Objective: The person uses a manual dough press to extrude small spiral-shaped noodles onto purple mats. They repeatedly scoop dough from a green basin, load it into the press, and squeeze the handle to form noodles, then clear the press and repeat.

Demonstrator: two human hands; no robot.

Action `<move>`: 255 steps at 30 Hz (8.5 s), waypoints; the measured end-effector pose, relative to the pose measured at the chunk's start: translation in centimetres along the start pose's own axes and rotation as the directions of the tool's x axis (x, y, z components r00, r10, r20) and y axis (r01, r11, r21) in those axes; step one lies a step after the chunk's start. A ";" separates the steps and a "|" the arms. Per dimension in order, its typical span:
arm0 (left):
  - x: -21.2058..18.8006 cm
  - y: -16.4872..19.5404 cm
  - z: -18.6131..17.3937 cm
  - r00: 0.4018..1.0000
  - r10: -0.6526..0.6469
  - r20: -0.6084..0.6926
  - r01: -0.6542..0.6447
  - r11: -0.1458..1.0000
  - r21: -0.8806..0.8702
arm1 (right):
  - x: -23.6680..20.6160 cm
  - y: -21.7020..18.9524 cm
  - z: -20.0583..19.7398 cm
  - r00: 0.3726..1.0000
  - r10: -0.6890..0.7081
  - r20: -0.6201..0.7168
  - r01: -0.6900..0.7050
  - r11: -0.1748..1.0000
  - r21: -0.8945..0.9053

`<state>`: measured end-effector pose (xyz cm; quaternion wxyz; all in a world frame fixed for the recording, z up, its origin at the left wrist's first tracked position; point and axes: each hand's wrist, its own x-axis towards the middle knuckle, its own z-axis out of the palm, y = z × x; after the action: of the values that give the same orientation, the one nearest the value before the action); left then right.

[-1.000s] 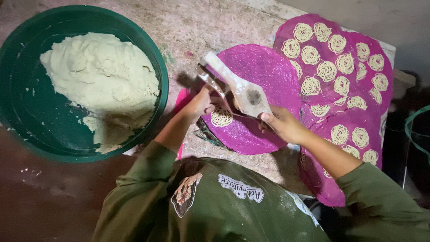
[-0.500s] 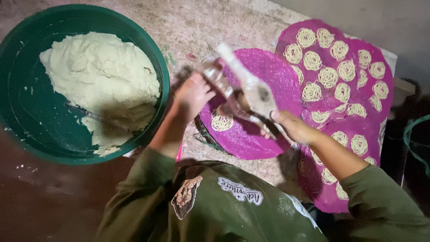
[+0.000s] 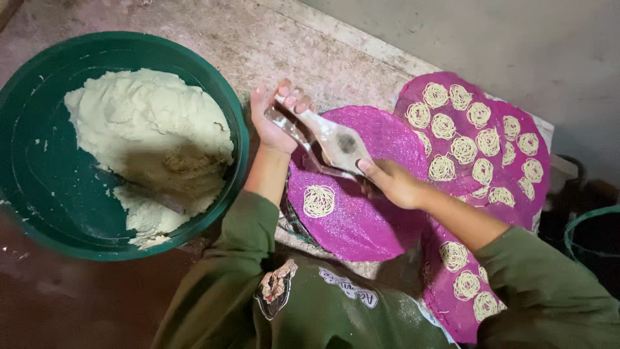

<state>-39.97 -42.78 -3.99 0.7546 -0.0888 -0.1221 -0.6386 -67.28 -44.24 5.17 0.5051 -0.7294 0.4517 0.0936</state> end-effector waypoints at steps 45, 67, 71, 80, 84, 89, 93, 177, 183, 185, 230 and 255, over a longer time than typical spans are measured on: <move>-7.1 -1.3 3.0 0.983 0.072 -0.170 0.177 -0.628 0.758 | -0.3 7.8 -3.3 0.937 -0.224 -0.270 0.260 0.960 0.106; 9.0 -5.1 -1.7 0.978 -0.058 -0.201 0.058 0.998 -0.007 | 2.9 1.9 -7.3 0.984 0.047 -0.171 -0.071 0.987 -0.142; 10.3 -6.6 -1.2 0.975 -0.012 -0.224 0.010 1.000 -0.012 | 2.4 1.4 -9.0 0.955 0.002 -0.295 -0.068 0.975 -0.212; 10.4 -6.2 -1.1 0.969 -0.030 -0.246 0.053 0.995 0.084 | 2.5 2.8 -7.3 0.966 -0.020 -0.257 0.011 0.999 -0.037; 10.8 -7.8 0.0 0.976 -0.020 -0.217 0.010 0.999 -0.043 | 1.8 2.5 -9.0 0.946 -0.013 -0.323 -0.031 0.991 -0.130; 11.6 -7.2 1.4 0.894 -0.175 -0.413 0.183 0.983 -0.019 | 1.1 2.8 -9.3 0.928 -0.100 -0.358 0.080 0.994 -0.072; 10.5 -7.6 0.6 0.784 -0.205 -0.586 0.504 0.761 0.408 | 0.7 4.8 -9.1 0.934 -0.101 -0.344 0.121 0.992 0.037; 3.2 -19.4 0.1 0.875 -0.482 -0.055 -0.385 -0.759 0.526 | -11.6 24.8 4.0 0.459 -0.023 -0.888 0.660 0.678 0.324; -1.8 -21.3 7.8 0.803 -0.547 0.237 -0.515 -0.438 0.737 | -15.2 23.6 7.6 0.473 0.000 -0.881 0.483 0.836 0.259; -4.8 -21.3 12.0 0.685 -0.694 0.221 -0.566 -0.315 0.762 | -17.4 21.7 7.4 0.527 -0.158 -0.835 0.402 0.912 0.080; -32.4 43.8 14.7 0.843 -0.009 0.538 -0.261 -0.881 0.394 | 3.9 -13.7 13.3 0.381 -0.427 -0.820 0.045 0.894 -0.445; -38.0 44.7 6.3 0.935 0.207 0.289 0.014 -0.833 0.553 | 6.5 -7.0 14.7 0.388 -0.039 -0.921 -0.477 0.846 -0.237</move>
<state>-2.22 2.42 -8.30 0.4132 0.7025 -0.5765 0.0583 -53.57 -35.30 -1.03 -0.0280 -0.6914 0.7085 -0.1383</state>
